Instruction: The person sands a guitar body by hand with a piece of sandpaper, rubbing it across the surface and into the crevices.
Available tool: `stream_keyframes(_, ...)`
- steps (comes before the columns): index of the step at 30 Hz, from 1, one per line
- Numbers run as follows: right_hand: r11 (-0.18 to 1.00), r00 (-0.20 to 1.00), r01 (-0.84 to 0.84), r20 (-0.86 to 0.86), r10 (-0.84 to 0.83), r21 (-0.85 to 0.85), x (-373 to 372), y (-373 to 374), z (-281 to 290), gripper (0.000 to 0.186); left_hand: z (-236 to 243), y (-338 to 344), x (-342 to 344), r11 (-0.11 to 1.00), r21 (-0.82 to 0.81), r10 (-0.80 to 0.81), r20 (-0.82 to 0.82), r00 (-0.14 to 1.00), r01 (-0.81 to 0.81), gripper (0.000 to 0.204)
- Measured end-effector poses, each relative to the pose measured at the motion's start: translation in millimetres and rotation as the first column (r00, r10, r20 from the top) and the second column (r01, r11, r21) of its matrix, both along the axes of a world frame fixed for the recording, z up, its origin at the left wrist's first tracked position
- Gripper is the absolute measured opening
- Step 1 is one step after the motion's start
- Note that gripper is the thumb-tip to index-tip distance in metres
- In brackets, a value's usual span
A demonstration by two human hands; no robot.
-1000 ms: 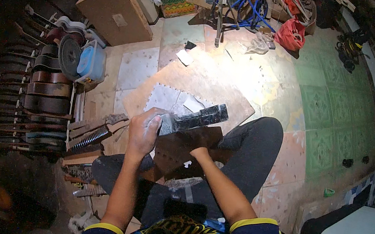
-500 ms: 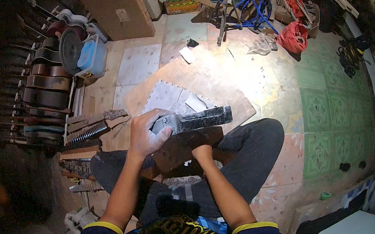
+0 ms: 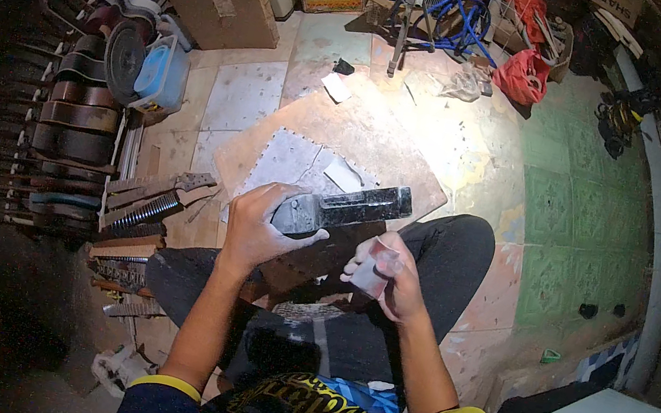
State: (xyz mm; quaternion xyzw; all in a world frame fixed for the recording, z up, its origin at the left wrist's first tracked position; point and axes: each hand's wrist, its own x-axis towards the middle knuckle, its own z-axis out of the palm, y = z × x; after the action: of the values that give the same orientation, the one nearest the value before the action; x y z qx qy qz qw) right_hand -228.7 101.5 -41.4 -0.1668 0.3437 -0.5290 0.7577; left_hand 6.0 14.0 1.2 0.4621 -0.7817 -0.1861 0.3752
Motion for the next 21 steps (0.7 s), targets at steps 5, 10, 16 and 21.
stream_keyframes(5,0.910,0.905,-0.090,-0.414,-0.095,-0.405,-5.2,-10.1,32.6,0.051,-1.1,-4.2,7.9,0.996,-0.086,-0.016,-0.005,1.000,0.015,0.052)
stream_keyframes(10,0.769,0.727,-0.132,-0.589,-0.354,-0.625,-15.7,-31.3,76.9,0.043,17.0,-23.2,34.8,0.989,-0.126,-0.076,-0.027,0.997,0.072,0.050)
stream_keyframes(16,0.751,0.651,-0.045,-0.590,-0.478,-0.659,-28.0,-66.9,101.4,0.044,16.1,-37.2,46.4,0.984,-0.110,-0.139,0.019,0.990,0.141,0.050)
stream_keyframes(21,0.619,0.520,-0.355,-0.699,-0.492,-0.700,-3.5,-88.3,99.5,0.043,4.7,-41.0,43.1,0.986,-0.085,-0.144,-0.009,0.990,0.143,0.051)
